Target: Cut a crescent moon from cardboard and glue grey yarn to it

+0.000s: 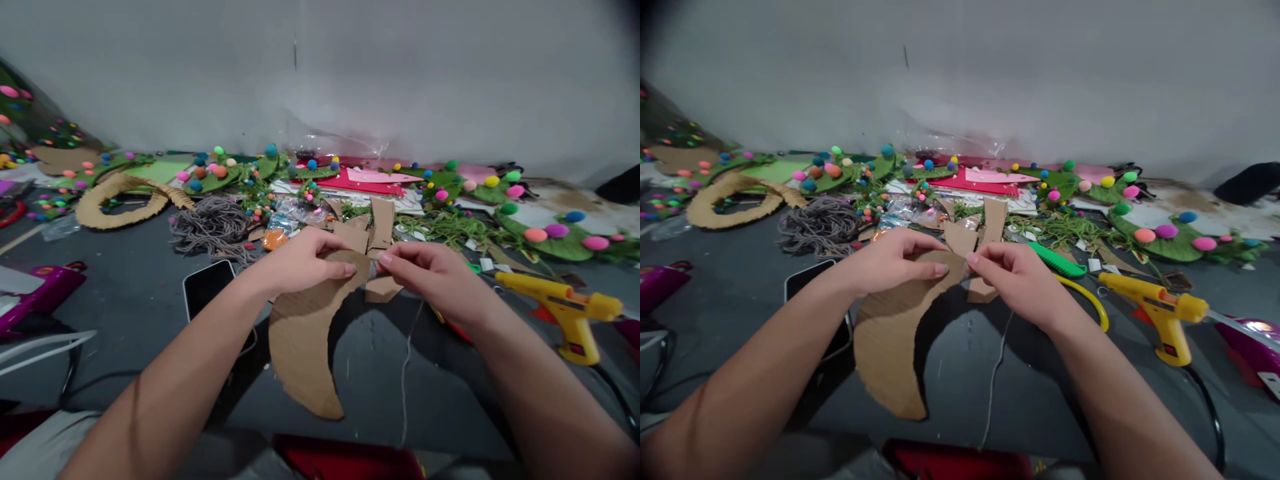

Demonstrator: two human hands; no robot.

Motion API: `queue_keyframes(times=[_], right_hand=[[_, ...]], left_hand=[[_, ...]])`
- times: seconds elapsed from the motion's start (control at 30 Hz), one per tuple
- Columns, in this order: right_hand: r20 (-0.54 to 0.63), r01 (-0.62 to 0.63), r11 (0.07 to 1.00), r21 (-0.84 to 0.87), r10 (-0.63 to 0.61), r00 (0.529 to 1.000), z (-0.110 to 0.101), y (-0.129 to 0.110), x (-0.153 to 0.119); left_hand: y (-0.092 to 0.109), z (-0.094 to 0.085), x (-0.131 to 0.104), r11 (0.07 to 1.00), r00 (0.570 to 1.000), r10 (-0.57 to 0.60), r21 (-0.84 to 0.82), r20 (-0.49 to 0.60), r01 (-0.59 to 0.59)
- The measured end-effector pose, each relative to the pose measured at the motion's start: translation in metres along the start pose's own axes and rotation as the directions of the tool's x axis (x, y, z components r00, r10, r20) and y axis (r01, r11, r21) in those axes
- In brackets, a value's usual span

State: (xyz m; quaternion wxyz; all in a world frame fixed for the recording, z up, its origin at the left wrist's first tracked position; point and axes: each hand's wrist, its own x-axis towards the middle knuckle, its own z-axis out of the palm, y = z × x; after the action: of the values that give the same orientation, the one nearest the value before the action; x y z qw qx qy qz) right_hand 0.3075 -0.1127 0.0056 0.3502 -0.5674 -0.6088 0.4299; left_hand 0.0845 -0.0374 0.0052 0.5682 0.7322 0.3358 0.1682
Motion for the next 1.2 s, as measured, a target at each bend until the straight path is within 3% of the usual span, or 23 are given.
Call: queue_keyframes(times=[0.07,0.2,0.63,0.87,1.03,1.2], right_hand=[[-0.013,0.046,0.998,-0.047,-0.047,0.999,0.005,-0.004,-0.002],[0.017,0.093,0.992,-0.086,-0.092,0.996,0.014,-0.005,-0.003],[0.085,0.066,0.997,0.041,-0.069,0.994,0.018,0.002,0.003],[0.192,-0.064,0.977,0.202,0.024,0.981,0.009,0.016,0.009],[0.157,-0.112,0.963,0.246,0.074,0.985,0.001,0.024,0.013],[0.107,-0.146,0.953,0.264,0.122,0.987,-0.006,0.023,0.012]], left_hand=[[-0.001,0.001,0.002,0.996,0.996,-0.007,-0.086,-0.092,-0.001],[-0.003,0.002,0.004,0.991,0.965,0.049,-0.108,-0.256,-0.079],[-0.002,0.000,0.001,0.901,0.936,0.054,-0.386,-0.347,-0.196],[0.001,0.001,-0.002,0.890,0.955,0.046,-0.422,-0.292,-0.172],[0.004,0.000,-0.004,0.926,0.994,0.089,-0.362,-0.057,-0.103],[0.006,-0.001,-0.005,0.992,0.992,0.039,-0.125,0.117,-0.024]])
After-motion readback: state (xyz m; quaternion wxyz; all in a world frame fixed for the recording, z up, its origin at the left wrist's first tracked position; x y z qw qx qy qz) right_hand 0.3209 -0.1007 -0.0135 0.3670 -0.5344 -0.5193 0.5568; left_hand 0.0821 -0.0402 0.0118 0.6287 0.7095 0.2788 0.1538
